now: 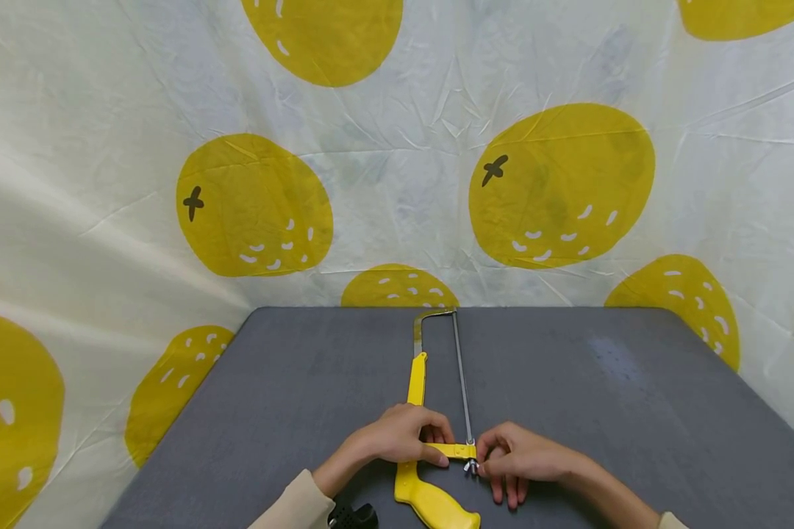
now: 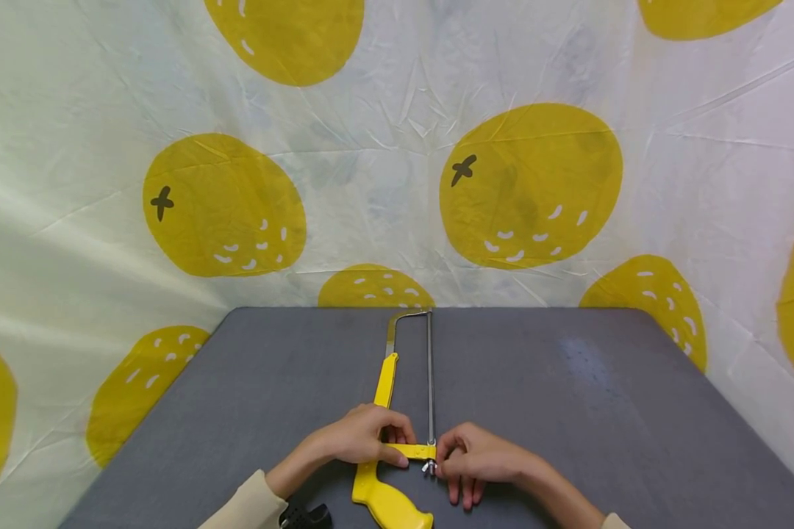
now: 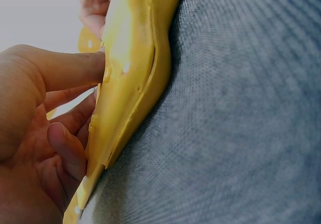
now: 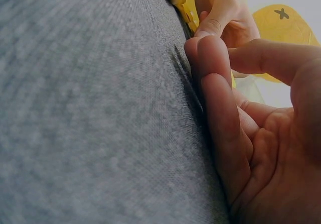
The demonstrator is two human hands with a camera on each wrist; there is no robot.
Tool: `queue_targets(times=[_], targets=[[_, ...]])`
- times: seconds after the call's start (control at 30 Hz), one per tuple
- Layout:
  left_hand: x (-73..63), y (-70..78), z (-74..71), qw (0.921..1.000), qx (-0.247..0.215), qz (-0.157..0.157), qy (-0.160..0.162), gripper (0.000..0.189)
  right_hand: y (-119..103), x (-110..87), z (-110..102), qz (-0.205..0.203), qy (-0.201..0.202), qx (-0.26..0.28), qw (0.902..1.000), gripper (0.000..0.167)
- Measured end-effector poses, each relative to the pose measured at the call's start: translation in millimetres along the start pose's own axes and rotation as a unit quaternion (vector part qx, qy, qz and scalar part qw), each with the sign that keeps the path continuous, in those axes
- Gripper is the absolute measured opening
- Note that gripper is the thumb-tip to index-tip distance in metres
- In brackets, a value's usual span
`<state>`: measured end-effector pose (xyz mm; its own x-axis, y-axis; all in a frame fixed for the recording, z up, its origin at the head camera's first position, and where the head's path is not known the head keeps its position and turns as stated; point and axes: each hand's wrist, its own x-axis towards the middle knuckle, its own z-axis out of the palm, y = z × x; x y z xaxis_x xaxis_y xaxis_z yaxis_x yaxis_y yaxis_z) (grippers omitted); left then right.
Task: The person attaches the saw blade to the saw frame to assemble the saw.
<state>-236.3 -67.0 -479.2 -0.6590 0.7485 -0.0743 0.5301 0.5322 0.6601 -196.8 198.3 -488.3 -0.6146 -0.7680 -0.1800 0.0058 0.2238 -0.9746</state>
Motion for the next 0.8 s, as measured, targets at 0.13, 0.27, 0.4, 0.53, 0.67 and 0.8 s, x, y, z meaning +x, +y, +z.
queue_targets(times=[0.13, 0.27, 0.4, 0.53, 0.67, 0.8], targets=[[-0.9, -1.0, 0.5, 1.0, -0.009, -0.002, -0.002, 0.012, 2.2, 0.4, -0.2, -0.003, -0.005, 0.003, 1.0, 0.022], [-0.9, -1.3, 1.0, 0.9999, -0.011, 0.0, -0.003, 0.012, 4.5, 0.5, -0.7, -0.008, -0.008, 0.004, 0.9999, 0.023], [-1.0, -0.9, 1.0, 0.9999, -0.014, 0.0, -0.002, 0.013, 6.1, 0.7, -1.5, -0.016, -0.01, -0.001, 0.9998, 0.023], [-1.2, 0.1, 0.4, 0.9999, -0.012, 0.003, 0.0, 0.013, 6.2, 0.8, -2.4, -0.02, -0.014, -0.003, 0.9997, 0.023], [-1.2, 1.2, -0.6, 0.9999, -0.012, 0.004, 0.003, 0.013, 6.1, 1.1, -2.5, -0.02, -0.012, 0.002, 0.9997, 0.021], [-1.4, 2.5, -1.2, 0.9999, -0.012, 0.004, 0.004, 0.012, 6.8, 1.4, -2.1, -0.019, -0.009, 0.007, 0.9997, 0.018]])
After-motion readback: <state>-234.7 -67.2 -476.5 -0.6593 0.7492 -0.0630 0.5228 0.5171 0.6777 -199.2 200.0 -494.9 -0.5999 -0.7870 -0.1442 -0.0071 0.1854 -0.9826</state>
